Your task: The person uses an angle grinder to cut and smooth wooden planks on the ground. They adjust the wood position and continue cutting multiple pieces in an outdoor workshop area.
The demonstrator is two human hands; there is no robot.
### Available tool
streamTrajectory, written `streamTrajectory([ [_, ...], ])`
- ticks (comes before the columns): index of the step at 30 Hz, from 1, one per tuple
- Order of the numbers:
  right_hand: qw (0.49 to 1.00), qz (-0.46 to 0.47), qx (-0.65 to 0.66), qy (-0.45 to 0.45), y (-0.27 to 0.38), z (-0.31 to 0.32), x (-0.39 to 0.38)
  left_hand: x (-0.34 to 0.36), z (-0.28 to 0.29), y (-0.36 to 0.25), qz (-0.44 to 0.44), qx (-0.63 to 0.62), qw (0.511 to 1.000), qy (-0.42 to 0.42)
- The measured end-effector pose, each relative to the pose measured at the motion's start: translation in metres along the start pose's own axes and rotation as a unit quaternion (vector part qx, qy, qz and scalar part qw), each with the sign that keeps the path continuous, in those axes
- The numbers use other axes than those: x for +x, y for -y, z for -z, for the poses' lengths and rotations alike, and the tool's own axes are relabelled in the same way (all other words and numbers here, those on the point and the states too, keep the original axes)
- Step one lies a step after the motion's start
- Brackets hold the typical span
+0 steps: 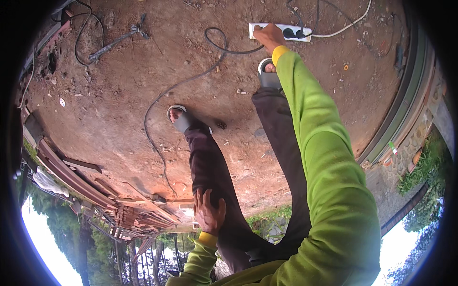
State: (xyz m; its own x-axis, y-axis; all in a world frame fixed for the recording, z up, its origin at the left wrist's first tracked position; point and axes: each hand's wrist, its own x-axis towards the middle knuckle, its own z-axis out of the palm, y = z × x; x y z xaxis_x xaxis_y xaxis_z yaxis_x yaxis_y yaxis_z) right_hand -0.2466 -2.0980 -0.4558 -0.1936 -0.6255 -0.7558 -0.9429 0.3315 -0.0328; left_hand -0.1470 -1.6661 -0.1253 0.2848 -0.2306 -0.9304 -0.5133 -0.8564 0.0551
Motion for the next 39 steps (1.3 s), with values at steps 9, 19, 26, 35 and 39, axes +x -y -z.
streamTrajectory([
  [9,0.996,-0.059,0.067,0.004,-0.056,0.030,-0.136,0.005,0.009,0.015,-0.024,-0.017,0.999,-0.032],
  [19,0.981,0.158,-0.045,0.101,-0.130,0.061,-0.385,-0.012,0.009,0.065,-0.134,-0.119,0.980,-0.082],
  [26,0.953,0.203,-0.022,0.226,-0.059,0.132,-0.514,-0.098,0.024,0.108,-0.136,-0.264,0.955,0.019],
  [35,0.902,0.315,-0.182,0.231,-0.043,0.199,-0.489,-0.226,-0.045,0.066,-0.024,-0.498,0.865,-0.055],
  [39,0.874,0.335,-0.262,0.234,-0.070,0.226,-0.431,-0.260,-0.061,0.022,0.063,-0.590,0.789,-0.160],
])
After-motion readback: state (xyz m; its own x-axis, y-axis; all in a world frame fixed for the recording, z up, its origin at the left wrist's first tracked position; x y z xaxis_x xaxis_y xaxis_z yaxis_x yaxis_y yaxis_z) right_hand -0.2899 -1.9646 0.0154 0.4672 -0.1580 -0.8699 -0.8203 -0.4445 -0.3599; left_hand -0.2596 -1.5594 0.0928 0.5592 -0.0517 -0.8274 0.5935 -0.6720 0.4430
